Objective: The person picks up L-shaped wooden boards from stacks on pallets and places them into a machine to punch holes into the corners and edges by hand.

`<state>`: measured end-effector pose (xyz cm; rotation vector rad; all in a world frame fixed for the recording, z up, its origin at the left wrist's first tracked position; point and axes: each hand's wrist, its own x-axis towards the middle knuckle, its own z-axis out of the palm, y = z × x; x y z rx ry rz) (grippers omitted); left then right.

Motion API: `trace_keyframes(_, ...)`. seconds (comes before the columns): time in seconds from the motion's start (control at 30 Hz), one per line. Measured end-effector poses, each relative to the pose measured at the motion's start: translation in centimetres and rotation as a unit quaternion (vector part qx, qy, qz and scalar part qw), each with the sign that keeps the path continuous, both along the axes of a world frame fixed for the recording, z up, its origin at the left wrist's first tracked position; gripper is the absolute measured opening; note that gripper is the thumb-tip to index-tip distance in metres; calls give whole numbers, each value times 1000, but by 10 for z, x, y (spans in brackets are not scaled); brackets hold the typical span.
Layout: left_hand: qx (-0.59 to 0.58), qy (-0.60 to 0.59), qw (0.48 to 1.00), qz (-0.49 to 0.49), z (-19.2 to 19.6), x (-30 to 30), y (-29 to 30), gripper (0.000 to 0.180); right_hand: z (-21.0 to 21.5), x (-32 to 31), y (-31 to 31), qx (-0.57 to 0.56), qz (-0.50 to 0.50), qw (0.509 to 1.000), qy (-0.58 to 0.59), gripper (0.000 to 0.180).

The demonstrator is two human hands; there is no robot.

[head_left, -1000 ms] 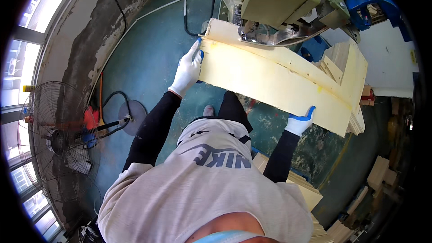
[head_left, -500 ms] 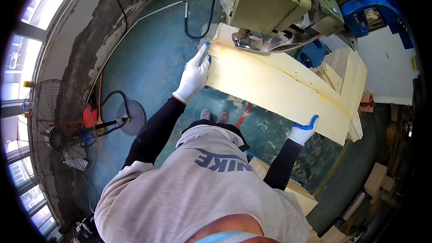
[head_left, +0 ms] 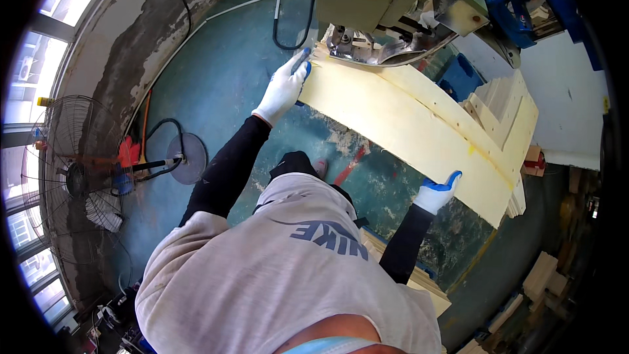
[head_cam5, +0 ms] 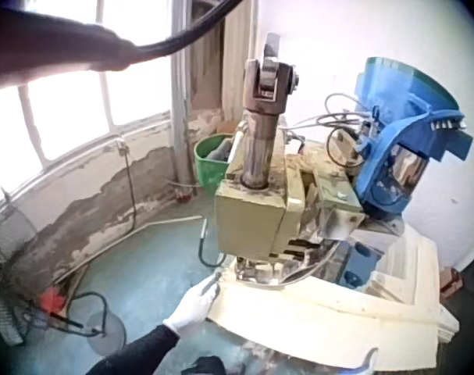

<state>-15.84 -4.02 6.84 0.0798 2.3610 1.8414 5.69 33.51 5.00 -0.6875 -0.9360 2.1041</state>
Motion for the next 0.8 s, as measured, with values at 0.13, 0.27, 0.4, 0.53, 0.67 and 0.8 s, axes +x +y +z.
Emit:
trace_keyframes(0.13, -95, -80, 992, -12, 7, 23, -18, 45, -11, -7, 11, 6, -1, 1000, 5, 51)
trace_keyframes(0.27, -164, -69, 984, 14, 22, 32, -6, 46, 0, -9, 4, -17, -1, 1000, 17, 56)
trace_keyframes(0.4, -190, 27, 981, 41, 2, 34, -8, 44, -2, -11, 7, 17, 9, 1000, -12, 56)
trace_keyframes(0.53, -154, 15, 987, 40, -3, 36, -9, 41, -9, -7, 10, -6, 18, 1000, 11, 56)
trace_keyframes(0.67, -159, 27, 985, 52, 17, 37, -3, 39, -9, -11, 10, -8, 21, 1000, 10, 55)
trace_keyframes(0.8, -175, 59, 982, 46, 20, 41, -7, 38, -18, -14, 22, 21, 44, 999, 19, 54)
